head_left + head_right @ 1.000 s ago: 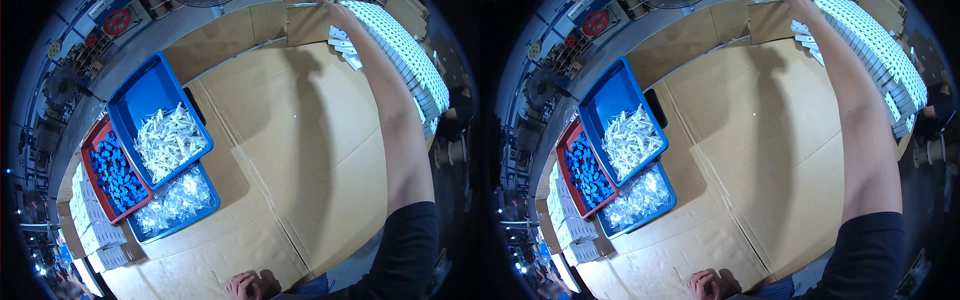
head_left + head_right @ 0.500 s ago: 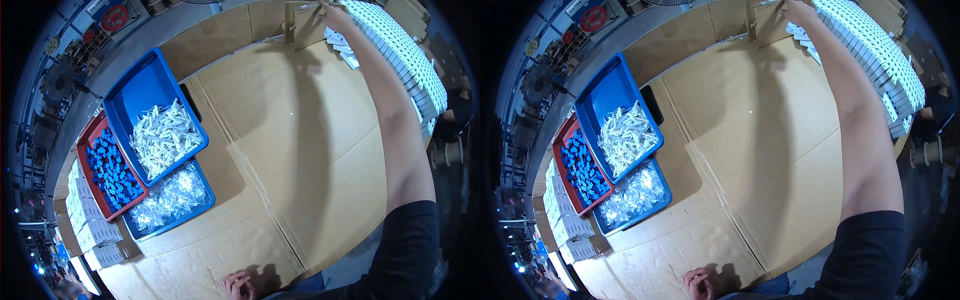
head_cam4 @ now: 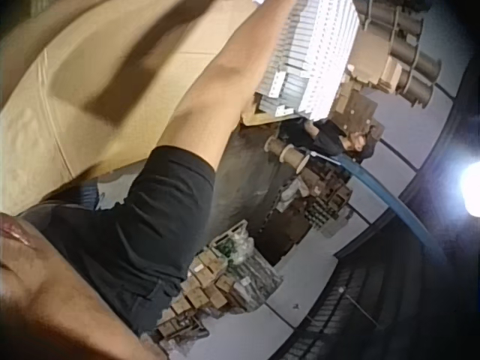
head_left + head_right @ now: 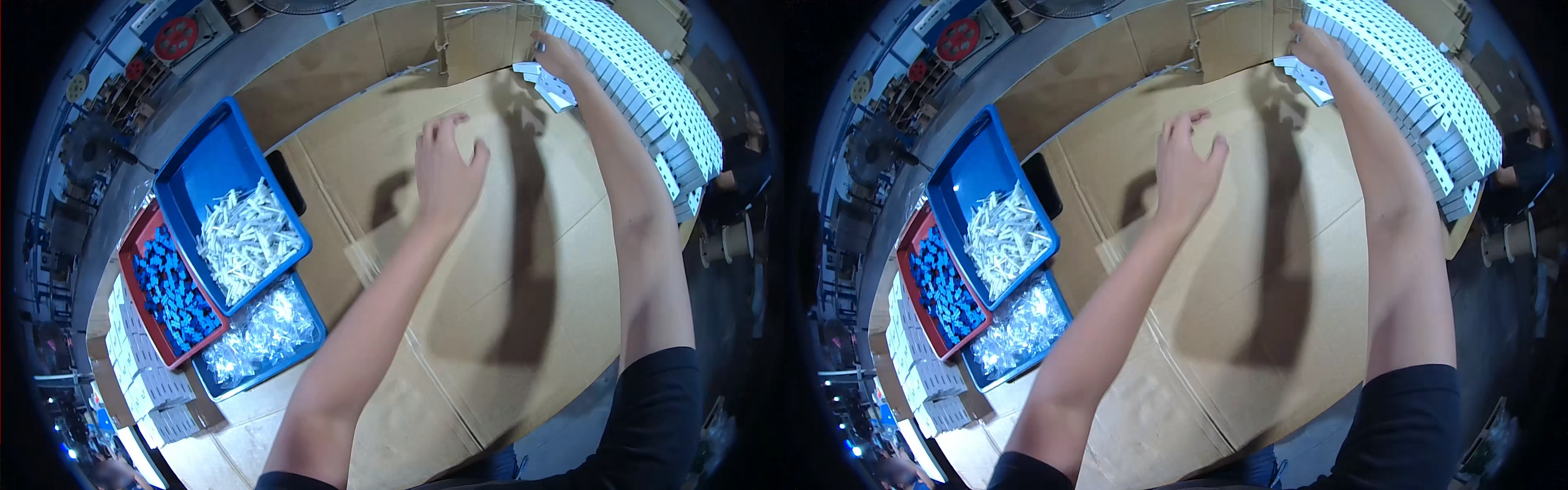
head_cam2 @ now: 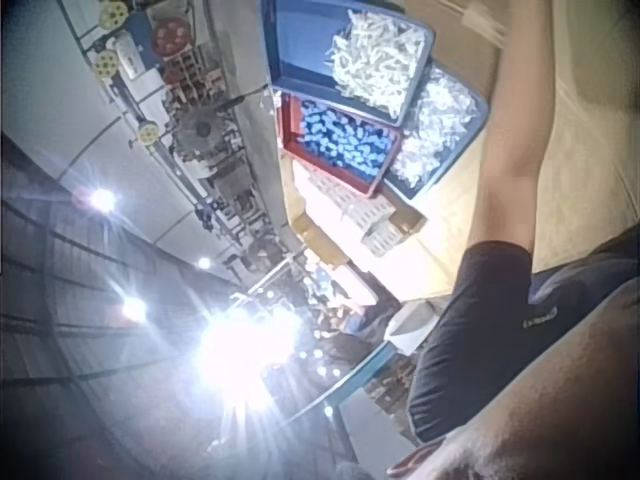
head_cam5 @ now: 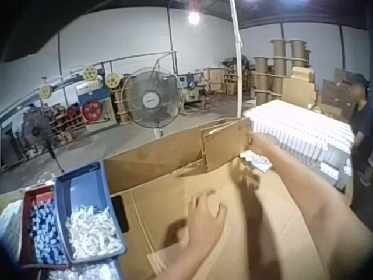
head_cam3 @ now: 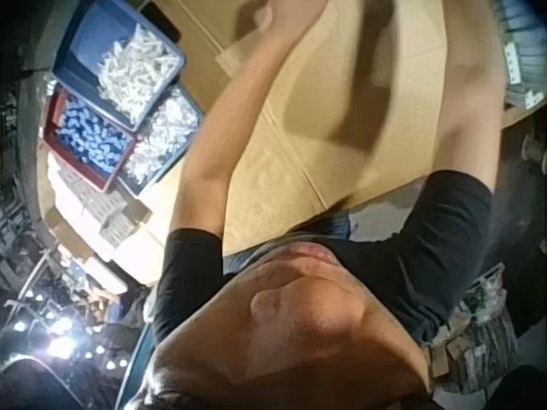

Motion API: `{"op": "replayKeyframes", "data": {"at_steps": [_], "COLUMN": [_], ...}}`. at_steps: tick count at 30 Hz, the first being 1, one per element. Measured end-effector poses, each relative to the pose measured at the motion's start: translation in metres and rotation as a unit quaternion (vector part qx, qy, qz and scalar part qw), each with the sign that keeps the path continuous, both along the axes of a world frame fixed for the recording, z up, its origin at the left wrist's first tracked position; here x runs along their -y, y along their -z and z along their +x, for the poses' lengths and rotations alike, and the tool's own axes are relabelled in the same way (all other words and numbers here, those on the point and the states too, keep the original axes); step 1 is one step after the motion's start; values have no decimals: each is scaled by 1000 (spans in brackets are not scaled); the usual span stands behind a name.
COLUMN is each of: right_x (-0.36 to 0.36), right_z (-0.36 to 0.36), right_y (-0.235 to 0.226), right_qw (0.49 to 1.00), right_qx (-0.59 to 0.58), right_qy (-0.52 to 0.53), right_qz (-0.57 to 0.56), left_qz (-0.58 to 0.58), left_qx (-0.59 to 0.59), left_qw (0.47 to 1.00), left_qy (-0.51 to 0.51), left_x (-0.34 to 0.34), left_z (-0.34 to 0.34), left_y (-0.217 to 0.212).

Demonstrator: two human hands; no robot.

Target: Manually assemble and package electronic components into boxes.

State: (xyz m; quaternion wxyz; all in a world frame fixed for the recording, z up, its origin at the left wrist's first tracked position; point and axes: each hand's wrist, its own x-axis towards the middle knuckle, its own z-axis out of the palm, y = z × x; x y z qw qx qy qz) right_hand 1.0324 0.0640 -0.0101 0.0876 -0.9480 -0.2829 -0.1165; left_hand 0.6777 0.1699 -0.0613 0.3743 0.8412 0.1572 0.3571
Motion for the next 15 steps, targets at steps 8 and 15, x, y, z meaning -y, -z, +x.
{"op": "replayKeyframes", "data": {"at_steps": [8,15], "right_x": [86,111], "right_z": [23,-2], "right_y": [25,53], "right_qw": [995,984], "right_qx": [1,-148], "right_qy": [99,91], "right_qz": [20,52], "left_qz": [-11,-40], "left_qx": [-88,-62], "left_qw": [981,993], "left_qy": [-173,-88], "left_x": [-72,-104], "left_z": [177,225], "left_y": [-26,-18]}}
